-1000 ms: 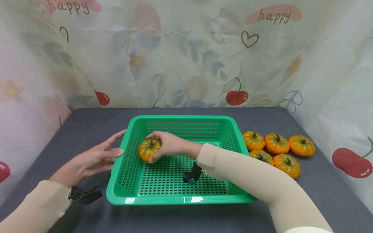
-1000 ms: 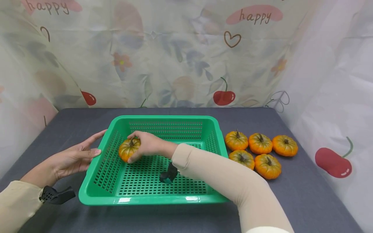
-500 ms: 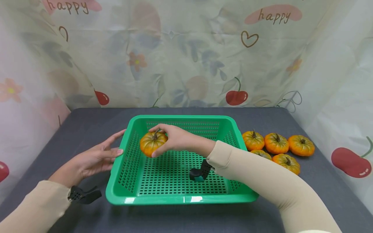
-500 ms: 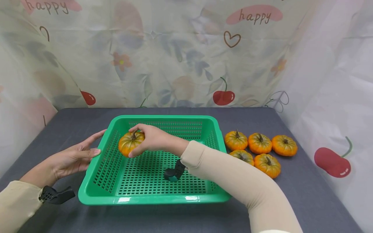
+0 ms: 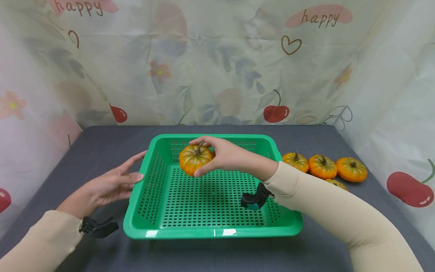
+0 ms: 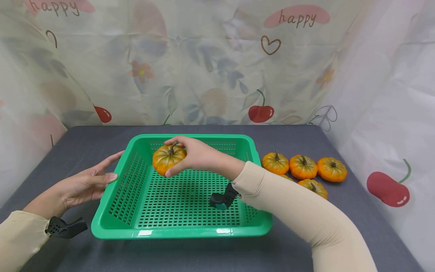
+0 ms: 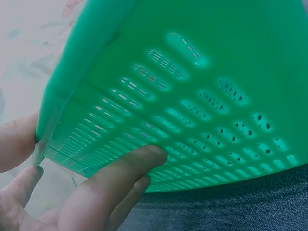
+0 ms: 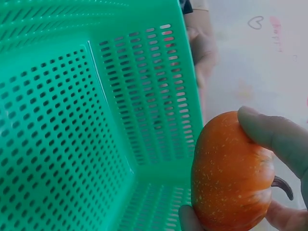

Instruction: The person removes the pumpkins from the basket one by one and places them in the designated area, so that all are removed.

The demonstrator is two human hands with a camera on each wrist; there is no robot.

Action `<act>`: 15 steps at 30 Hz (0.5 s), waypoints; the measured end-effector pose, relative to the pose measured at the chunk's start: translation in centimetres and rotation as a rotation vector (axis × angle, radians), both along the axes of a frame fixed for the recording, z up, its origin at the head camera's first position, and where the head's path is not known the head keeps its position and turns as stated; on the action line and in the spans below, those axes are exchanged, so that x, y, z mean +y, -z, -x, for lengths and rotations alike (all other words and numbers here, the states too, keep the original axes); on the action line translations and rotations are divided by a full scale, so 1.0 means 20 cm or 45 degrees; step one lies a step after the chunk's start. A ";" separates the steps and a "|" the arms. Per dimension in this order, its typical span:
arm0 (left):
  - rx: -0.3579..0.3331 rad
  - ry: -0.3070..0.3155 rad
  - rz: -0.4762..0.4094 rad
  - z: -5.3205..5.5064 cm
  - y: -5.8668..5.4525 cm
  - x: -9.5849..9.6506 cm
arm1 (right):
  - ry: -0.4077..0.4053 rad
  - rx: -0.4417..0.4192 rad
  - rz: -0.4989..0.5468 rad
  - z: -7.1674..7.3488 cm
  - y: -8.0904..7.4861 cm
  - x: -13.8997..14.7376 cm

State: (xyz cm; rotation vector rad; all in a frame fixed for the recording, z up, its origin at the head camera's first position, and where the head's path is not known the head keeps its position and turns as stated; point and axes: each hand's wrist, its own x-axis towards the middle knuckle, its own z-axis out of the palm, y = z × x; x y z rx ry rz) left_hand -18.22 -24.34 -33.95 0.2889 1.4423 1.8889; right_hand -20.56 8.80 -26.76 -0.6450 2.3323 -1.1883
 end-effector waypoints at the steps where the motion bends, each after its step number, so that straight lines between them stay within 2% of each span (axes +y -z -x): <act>1: -0.001 0.001 -0.001 0.00 0.00 0.00 | 0.006 0.005 0.000 0.00 -0.01 0.02; 15: -0.011 0.004 -0.014 0.00 0.00 0.00 | 0.052 0.094 0.019 -0.07 -0.11 0.24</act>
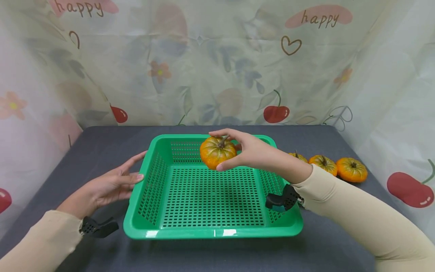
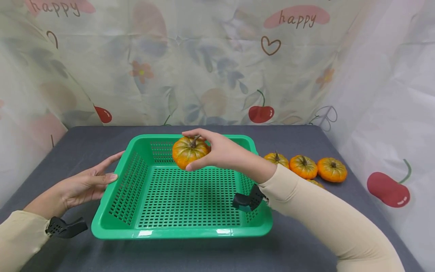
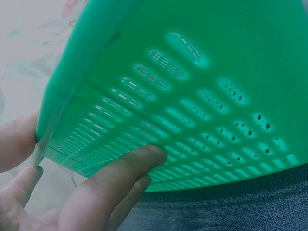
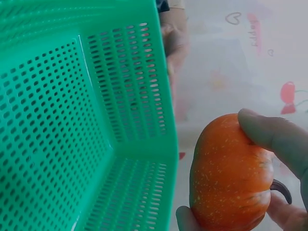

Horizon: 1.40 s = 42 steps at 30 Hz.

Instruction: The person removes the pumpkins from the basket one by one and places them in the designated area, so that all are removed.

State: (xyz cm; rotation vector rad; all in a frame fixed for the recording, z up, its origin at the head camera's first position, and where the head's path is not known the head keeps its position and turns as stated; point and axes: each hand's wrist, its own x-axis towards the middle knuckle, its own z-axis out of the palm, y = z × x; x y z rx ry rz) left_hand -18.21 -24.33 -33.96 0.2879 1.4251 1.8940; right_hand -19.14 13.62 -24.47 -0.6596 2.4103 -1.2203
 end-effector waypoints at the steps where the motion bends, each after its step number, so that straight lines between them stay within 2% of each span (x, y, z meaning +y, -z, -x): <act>1: 0.001 0.005 -0.004 0.00 0.00 0.00 | 0.011 -0.006 0.002 -0.01 -0.01 0.01; 7: -0.004 0.011 -0.020 0.00 0.00 0.00 | 0.058 -0.011 -0.001 -0.05 -0.04 0.10; 15: -0.013 0.011 -0.037 0.00 0.00 0.01 | 0.099 0.047 -0.009 -0.07 -0.01 0.22; 23: -0.011 -0.012 -0.006 0.00 0.00 0.01 | 0.185 0.118 -0.065 -0.14 -0.02 0.35; 30: -0.001 -0.019 0.017 0.00 -0.01 0.01 | 0.240 0.166 -0.059 -0.18 -0.05 0.46; 42: -0.003 0.008 -0.014 0.00 -0.01 0.01 | 0.376 0.177 -0.077 -0.25 -0.05 0.65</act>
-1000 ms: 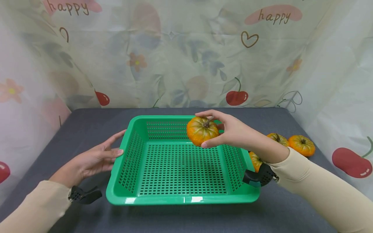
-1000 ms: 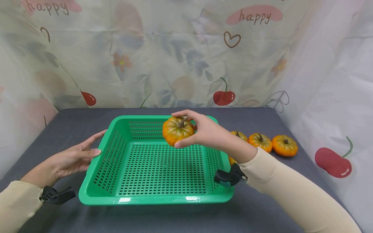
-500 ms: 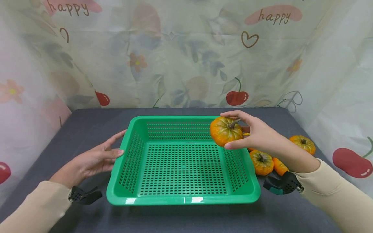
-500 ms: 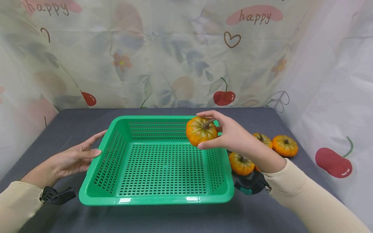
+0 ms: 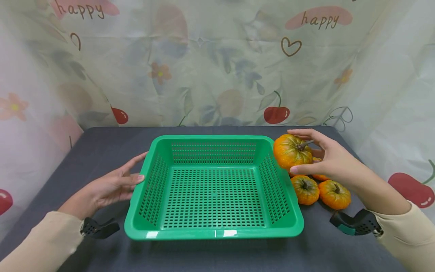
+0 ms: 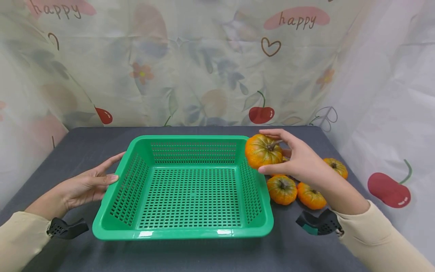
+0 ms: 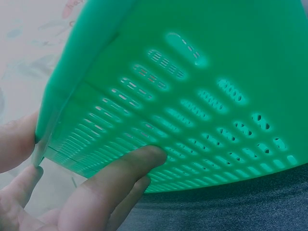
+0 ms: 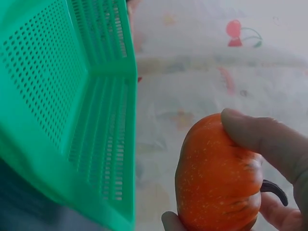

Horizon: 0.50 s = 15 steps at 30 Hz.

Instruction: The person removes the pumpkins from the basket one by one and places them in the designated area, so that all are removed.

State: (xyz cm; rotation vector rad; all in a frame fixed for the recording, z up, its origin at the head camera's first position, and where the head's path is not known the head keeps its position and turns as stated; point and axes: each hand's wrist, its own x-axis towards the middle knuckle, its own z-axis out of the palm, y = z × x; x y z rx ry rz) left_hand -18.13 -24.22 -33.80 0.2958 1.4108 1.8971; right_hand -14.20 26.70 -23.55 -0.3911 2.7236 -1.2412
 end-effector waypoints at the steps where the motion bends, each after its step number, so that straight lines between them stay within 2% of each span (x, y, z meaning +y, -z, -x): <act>1: 0.001 0.000 0.002 0.00 0.00 0.00 | 0.008 0.002 -0.004 0.00 0.00 0.02; 5: 0.005 -0.012 0.022 0.00 0.00 0.00 | 0.042 0.014 -0.036 -0.01 0.03 0.10; 11: -0.001 -0.022 0.033 0.00 0.00 0.00 | 0.070 0.106 -0.045 -0.02 0.09 0.23; 15: 0.000 -0.014 0.024 0.00 0.00 0.00 | 0.109 0.128 -0.011 -0.04 0.13 0.32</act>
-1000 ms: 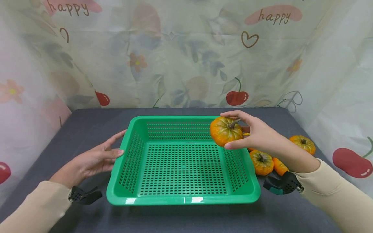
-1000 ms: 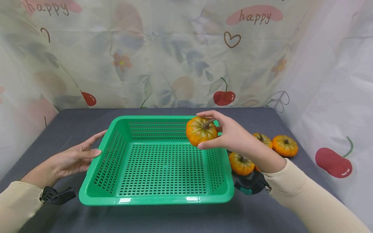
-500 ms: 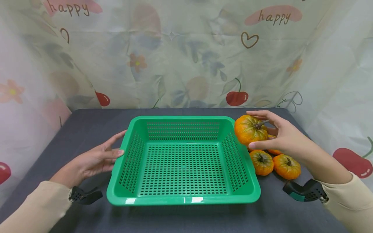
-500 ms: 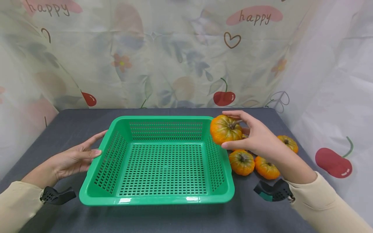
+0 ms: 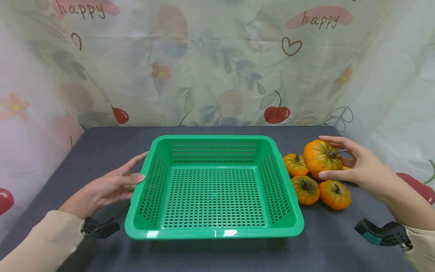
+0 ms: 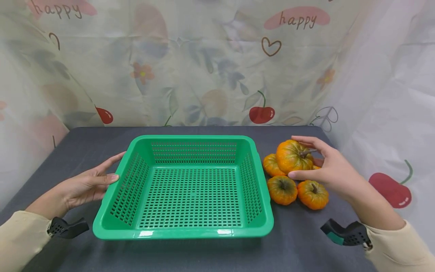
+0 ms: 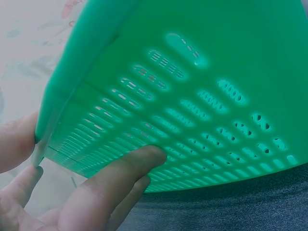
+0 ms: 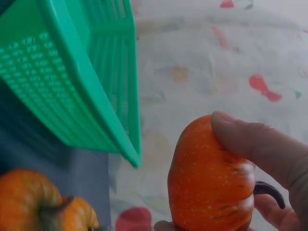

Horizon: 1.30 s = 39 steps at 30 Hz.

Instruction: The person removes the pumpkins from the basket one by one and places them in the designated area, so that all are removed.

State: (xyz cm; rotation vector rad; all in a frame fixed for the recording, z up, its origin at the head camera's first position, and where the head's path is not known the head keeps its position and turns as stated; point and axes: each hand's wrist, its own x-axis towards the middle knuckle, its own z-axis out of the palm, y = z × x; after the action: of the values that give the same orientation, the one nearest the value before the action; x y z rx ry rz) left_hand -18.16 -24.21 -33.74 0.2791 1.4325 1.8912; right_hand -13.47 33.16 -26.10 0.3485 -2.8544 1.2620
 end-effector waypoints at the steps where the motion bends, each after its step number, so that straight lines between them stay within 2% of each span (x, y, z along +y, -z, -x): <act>1: 0.002 0.002 0.000 0.00 0.00 0.00 | 0.017 0.001 0.013 -0.01 0.01 0.02; 4: 0.002 -0.002 0.008 0.00 0.00 0.00 | 0.078 0.025 0.040 -0.03 0.03 0.10; 6: 0.001 -0.002 0.009 0.00 0.00 0.00 | 0.133 0.056 0.023 -0.05 0.05 0.15; 11: 0.008 0.009 -0.005 0.00 0.00 0.00 | 0.240 0.057 -0.013 -0.10 0.11 0.26; 16: 0.012 0.005 -0.009 0.00 0.00 0.00 | 0.309 0.065 -0.015 -0.12 0.17 0.35; 23: -0.001 -0.001 -0.021 -0.01 0.01 0.00 | 0.352 0.106 0.045 -0.16 0.28 0.43; 27: -0.002 0.004 -0.037 0.00 0.01 0.00 | 0.400 0.069 0.045 -0.18 0.34 0.46; 34: -0.009 0.009 -0.052 0.00 0.01 0.00 | 0.547 -0.061 -0.012 -0.20 0.44 0.51; 39: -0.012 0.007 -0.047 0.00 0.01 -0.01 | 0.536 -0.139 0.057 -0.20 0.49 0.53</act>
State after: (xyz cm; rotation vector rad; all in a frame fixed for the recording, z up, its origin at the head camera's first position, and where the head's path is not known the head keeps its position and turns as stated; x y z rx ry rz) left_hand -18.07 -24.31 -33.96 0.2909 1.3903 1.9132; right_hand -9.40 43.77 -35.82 -0.3172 -2.7658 1.2839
